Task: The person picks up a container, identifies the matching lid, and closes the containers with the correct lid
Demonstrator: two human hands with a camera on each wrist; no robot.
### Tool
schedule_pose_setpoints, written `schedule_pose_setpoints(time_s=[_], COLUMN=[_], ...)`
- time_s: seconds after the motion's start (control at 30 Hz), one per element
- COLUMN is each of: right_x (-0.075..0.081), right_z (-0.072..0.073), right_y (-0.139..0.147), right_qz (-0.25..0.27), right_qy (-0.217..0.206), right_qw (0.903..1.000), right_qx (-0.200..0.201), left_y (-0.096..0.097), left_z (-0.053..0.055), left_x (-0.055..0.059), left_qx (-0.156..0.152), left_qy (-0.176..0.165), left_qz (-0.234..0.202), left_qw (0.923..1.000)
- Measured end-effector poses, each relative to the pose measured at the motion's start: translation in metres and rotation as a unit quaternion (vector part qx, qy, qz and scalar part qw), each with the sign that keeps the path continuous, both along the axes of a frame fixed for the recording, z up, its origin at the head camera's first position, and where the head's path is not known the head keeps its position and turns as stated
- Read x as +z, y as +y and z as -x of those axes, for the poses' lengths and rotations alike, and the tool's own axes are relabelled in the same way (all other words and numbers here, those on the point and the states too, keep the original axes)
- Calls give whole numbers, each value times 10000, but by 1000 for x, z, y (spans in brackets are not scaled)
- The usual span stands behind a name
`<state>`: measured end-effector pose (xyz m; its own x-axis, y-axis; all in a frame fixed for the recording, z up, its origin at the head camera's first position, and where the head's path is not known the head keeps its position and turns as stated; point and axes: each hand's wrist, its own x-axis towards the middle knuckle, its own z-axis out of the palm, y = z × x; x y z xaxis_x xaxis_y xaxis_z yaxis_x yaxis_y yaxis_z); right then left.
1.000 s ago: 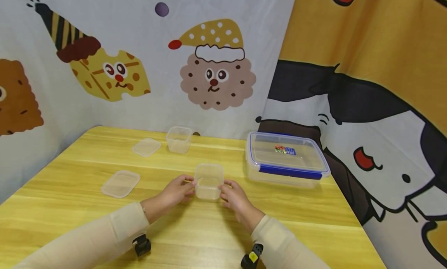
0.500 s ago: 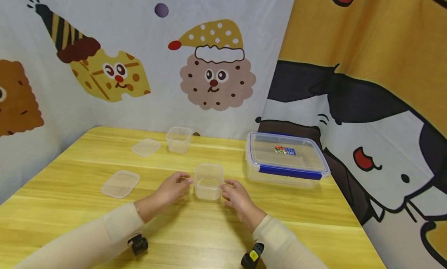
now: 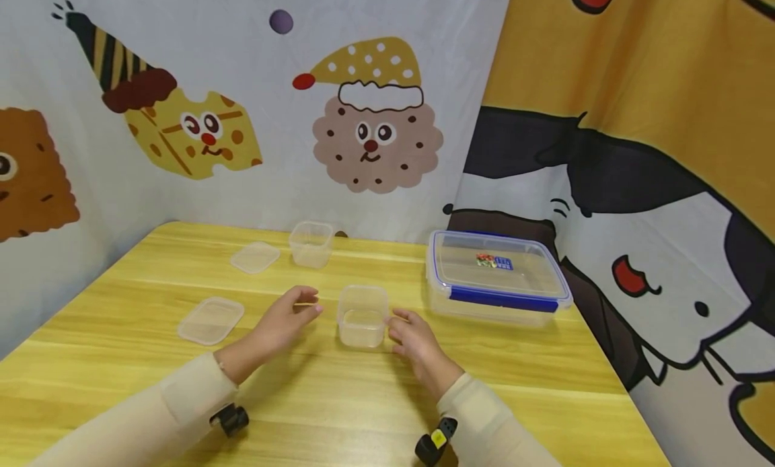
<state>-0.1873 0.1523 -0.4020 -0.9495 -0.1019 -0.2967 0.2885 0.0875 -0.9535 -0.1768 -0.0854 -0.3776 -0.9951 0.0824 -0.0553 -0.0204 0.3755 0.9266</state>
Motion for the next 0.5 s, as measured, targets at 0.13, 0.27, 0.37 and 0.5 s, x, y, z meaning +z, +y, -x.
schedule_pose_setpoints(time_s=[0.13,0.27,0.37,0.5], right_x=[0,-1,-1,1], right_z=[0,1,0,-1], right_y=[0,-1,-2,-3], right_qz=[-3,-9,-12,-20], right_qy=[10,23,15,-2], right_qw=[10000,10000,10000,9999], right_qx=[46,81,89,125], left_y=[-12,-28,-41,-57], left_z=[-2,-3,-3,-4], left_x=[7,15,21,24], left_qx=[-16,12,97,181], left_qy=[101,186,227,319], left_qz=[104,212,347,512], left_qw=[9999,9996,9991,9980])
